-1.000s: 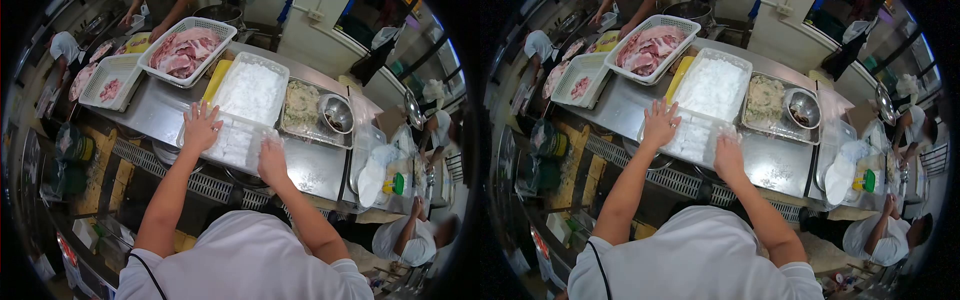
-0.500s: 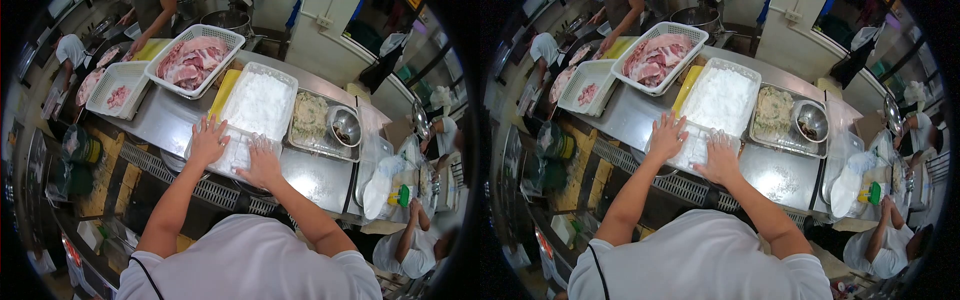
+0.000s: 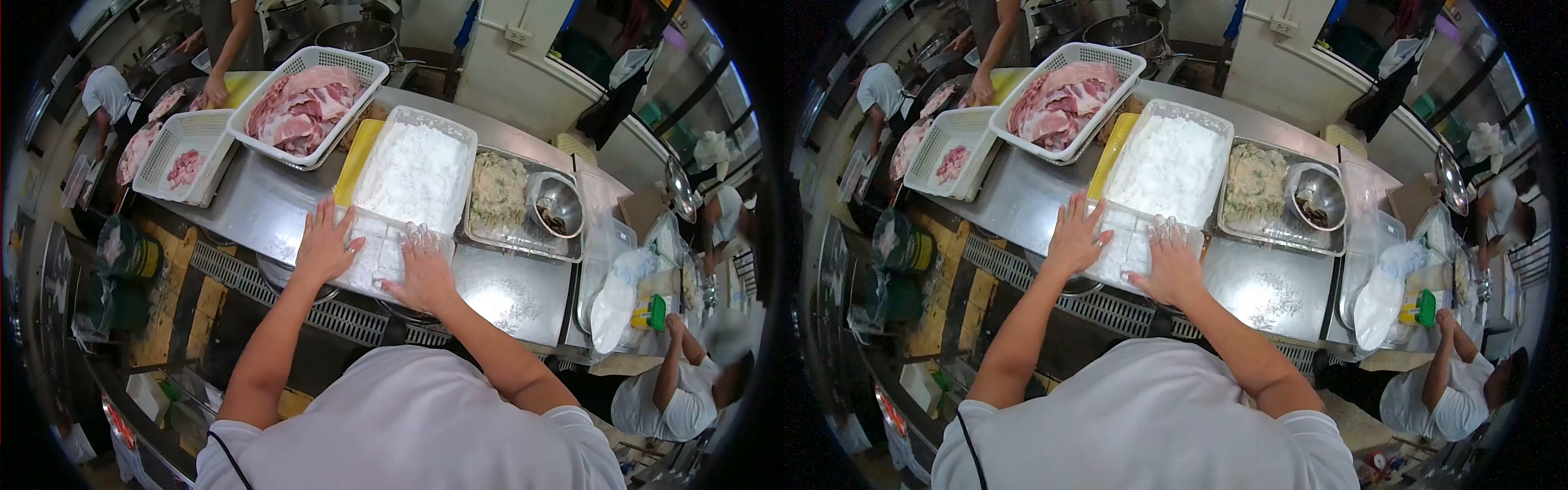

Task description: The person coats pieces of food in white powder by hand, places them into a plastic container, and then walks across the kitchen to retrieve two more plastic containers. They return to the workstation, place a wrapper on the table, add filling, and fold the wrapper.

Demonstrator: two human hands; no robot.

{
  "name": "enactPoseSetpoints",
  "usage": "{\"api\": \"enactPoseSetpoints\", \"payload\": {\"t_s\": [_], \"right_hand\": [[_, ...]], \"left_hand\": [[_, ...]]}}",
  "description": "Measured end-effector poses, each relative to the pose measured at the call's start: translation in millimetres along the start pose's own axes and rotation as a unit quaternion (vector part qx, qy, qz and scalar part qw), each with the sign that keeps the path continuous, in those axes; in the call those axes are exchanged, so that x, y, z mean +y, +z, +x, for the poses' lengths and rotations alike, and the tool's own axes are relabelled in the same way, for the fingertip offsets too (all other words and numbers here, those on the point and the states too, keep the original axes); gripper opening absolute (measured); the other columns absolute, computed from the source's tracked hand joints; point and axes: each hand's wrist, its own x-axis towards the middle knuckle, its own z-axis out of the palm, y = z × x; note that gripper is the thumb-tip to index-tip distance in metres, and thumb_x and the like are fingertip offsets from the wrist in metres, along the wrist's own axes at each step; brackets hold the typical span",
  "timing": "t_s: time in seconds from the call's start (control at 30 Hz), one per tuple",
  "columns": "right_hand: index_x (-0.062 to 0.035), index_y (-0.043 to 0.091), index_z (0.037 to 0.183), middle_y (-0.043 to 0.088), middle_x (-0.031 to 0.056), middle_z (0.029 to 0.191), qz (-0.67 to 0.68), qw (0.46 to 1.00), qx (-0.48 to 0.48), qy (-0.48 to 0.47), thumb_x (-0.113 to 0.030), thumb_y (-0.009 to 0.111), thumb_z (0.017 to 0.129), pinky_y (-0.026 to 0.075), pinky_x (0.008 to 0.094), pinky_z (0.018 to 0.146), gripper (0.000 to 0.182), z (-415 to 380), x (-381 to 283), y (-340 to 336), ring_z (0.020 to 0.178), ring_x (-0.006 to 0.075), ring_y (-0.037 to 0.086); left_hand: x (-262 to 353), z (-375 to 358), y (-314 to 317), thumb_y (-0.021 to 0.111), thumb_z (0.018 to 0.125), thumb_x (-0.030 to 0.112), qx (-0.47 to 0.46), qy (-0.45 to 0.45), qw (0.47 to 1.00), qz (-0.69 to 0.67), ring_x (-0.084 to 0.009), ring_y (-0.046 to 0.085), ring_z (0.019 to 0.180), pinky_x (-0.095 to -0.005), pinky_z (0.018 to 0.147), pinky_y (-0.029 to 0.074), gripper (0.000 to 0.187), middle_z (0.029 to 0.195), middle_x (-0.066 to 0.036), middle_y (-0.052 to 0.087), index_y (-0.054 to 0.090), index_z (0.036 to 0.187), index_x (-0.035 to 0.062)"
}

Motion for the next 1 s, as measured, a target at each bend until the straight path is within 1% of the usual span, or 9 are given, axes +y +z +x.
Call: {"api": "enactPoseSetpoints", "payload": {"t_s": [0.07,0.17,0.27,0.4,0.57,0.77,0.87,0.97,1.0], "right_hand": [[0.0099,0.035,0.16,0.025,0.0324,0.17,-0.004,1.0,0.012,-0.003,-0.077,0.051,0.095,0.012,0.0552,0.132,0.109,-0.6,-0.6,4.7,0.16,0.0481,0.02],[0.0099,0.035,0.159,0.027,0.0326,0.169,-0.005,1.0,0.014,-0.007,-0.075,0.054,0.094,0.012,0.055,0.132,0.109,-1.2,-0.2,4.0,0.159,0.0484,0.02],[0.0089,0.041,0.157,0.032,0.0305,0.168,0.0,0.998,0.055,-0.011,-0.074,0.057,0.093,0.017,0.0552,0.13,0.106,-0.7,1.1,10.9,0.158,0.0468,0.025],[0.0096,0.042,0.155,0.032,0.0308,0.167,0.012,0.999,0.038,-0.004,-0.072,0.059,0.093,0.016,0.0549,0.131,0.104,0.5,0.5,6.1,0.159,0.0454,0.025],[0.0105,0.041,0.156,0.033,0.0313,0.167,0.015,0.999,0.024,0.039,-0.068,0.061,0.093,0.014,0.0536,0.132,0.102,-11.8,-4.1,-3.0,0.159,0.0441,0.024],[0.0113,0.04,0.156,0.032,0.0321,0.167,0.014,0.998,0.027,0.047,-0.064,0.062,0.094,0.013,0.0527,0.132,0.1,-18.4,-2.0,-1.8,0.161,0.0446,0.02],[0.0119,0.046,0.15,0.047,0.0328,0.156,0.046,0.989,0.139,0.032,-0.056,0.066,0.095,0.02,0.0534,0.131,0.09,-22.4,3.8,16.3,0.153,0.0455,0.036],[0.0108,0.053,0.141,0.063,0.0314,0.136,0.225,0.966,0.101,0.073,-0.046,0.072,0.094,0.029,0.056,0.127,0.076,-36.5,12.5,14.4,0.132,0.0456,0.056],[0.0042,0.064,0.129,0.069,0.0259,0.121,0.193,0.955,0.217,0.05,-0.031,0.077,0.091,0.039,0.0561,0.118,0.053,-42.5,11.6,19.8,0.112,0.0443,0.064]], "left_hand": [[-3.4,-10.4,-3.6,0.057,0.102,0.054,-0.03,-0.005,1.0,-0.007,-0.0433,0.02,0.161,-0.0553,0.131,0.015,0.075,0.172,-0.029,0.022,0.04,0.165,0.0165],[-7.3,-22.9,-1.5,0.057,0.103,0.051,-0.021,0.002,1.0,-0.013,-0.0426,0.019,0.161,-0.0541,0.131,0.014,0.075,0.172,-0.03,0.022,0.039,0.165,0.0126],[-5.8,-23.1,2.5,0.057,0.103,0.05,0.006,0.01,1.0,-0.009,-0.0428,0.021,0.161,-0.0544,0.131,0.015,0.074,0.171,-0.03,0.024,0.04,0.164,0.0123],[-5.9,-24.3,5.9,0.057,0.103,0.05,0.02,0.013,1.0,-0.013,-0.0433,0.022,0.16,-0.0551,0.131,0.016,0.073,0.171,-0.03,0.025,0.042,0.163,0.012],[-4.2,-28.0,4.2,0.058,0.103,0.05,0.023,0.01,1.0,-0.016,-0.0437,0.021,0.16,-0.0555,0.131,0.015,0.073,0.171,-0.028,0.025,0.042,0.162,0.0118],[-1.1,-27.6,4.4,0.057,0.103,0.053,0.016,-0.005,1.0,-0.011,-0.0398,0.02,0.161,-0.0533,0.132,0.014,0.074,0.173,-0.025,0.024,0.043,0.163,0.0125],[0.4,-27.8,2.9,0.056,0.103,0.053,0.004,-0.014,1.0,-0.003,-0.0398,0.02,0.162,-0.0546,0.131,0.013,0.074,0.173,-0.024,0.024,0.043,0.163,0.012],[4.9,-28.1,14.7,0.058,0.103,0.05,0.025,-0.032,0.999,-0.017,-0.0402,0.021,0.161,-0.0562,0.131,0.012,0.075,0.172,-0.026,0.027,0.042,0.162,0.0078],[16.7,-29.6,17.0,0.061,0.102,0.046,0.051,-0.007,0.997,-0.056,-0.0407,0.023,0.161,-0.0566,0.131,0.013,0.073,0.17,-0.026,0.03,0.043,0.161,0.006]]}}
